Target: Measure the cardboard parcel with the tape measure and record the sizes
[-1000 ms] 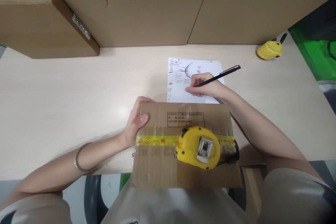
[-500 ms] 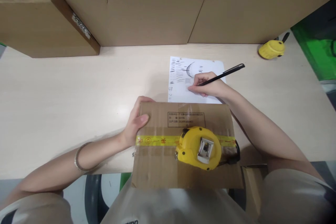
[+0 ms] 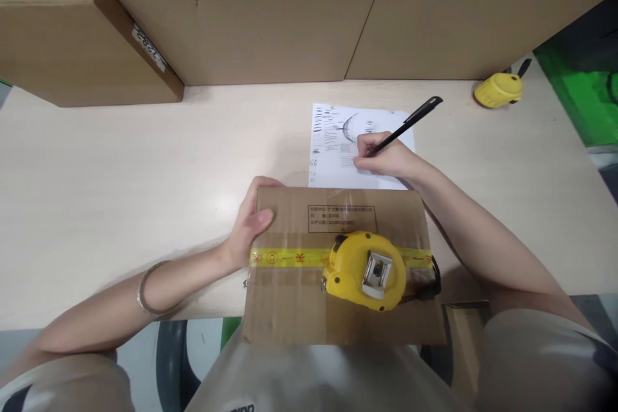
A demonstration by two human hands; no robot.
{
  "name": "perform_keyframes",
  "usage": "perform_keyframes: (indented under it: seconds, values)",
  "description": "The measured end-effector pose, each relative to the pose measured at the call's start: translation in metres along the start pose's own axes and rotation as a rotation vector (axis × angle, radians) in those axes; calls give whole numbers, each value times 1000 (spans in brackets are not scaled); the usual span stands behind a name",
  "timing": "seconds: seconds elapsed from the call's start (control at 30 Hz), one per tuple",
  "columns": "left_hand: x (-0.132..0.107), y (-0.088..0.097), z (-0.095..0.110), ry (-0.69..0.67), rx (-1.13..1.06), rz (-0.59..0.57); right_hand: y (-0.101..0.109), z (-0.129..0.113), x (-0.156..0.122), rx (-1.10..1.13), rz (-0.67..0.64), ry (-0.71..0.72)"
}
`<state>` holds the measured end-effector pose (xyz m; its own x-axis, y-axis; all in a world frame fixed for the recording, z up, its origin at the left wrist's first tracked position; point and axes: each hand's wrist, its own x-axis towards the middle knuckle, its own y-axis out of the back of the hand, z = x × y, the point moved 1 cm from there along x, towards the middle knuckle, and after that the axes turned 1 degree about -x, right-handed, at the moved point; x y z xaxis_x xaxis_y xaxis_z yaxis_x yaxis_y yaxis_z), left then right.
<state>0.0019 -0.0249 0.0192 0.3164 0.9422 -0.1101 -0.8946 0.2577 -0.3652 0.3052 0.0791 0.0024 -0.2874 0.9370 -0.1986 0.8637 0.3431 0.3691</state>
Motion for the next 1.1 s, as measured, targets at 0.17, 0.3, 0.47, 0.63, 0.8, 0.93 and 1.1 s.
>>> perform_keyframes:
  seconds: [0.17,0.3,0.47,0.63,0.8,0.93,1.1]
  values:
    - [0,-1,1,3,-2,3,-2,3,4,24,33,35]
    - [1,-2,1,-14,-4,-24,-7,2,9,64,31,75]
    - [2,-3,1,-12,-20,-37,-16,-6,3,119,-17,88]
    - [1,-2,1,-28,-14,-10,-20,-13,-2,108,-55,88]
    - [1,0,0,11,5,-11,-21,-11,-1,70,-65,75]
    - [1,0,-1,-18,5,-16,-19,-7,1,37,-45,66]
    - [0,2,-4,-5,-14,-22,-17,-6,5,-9,0,83]
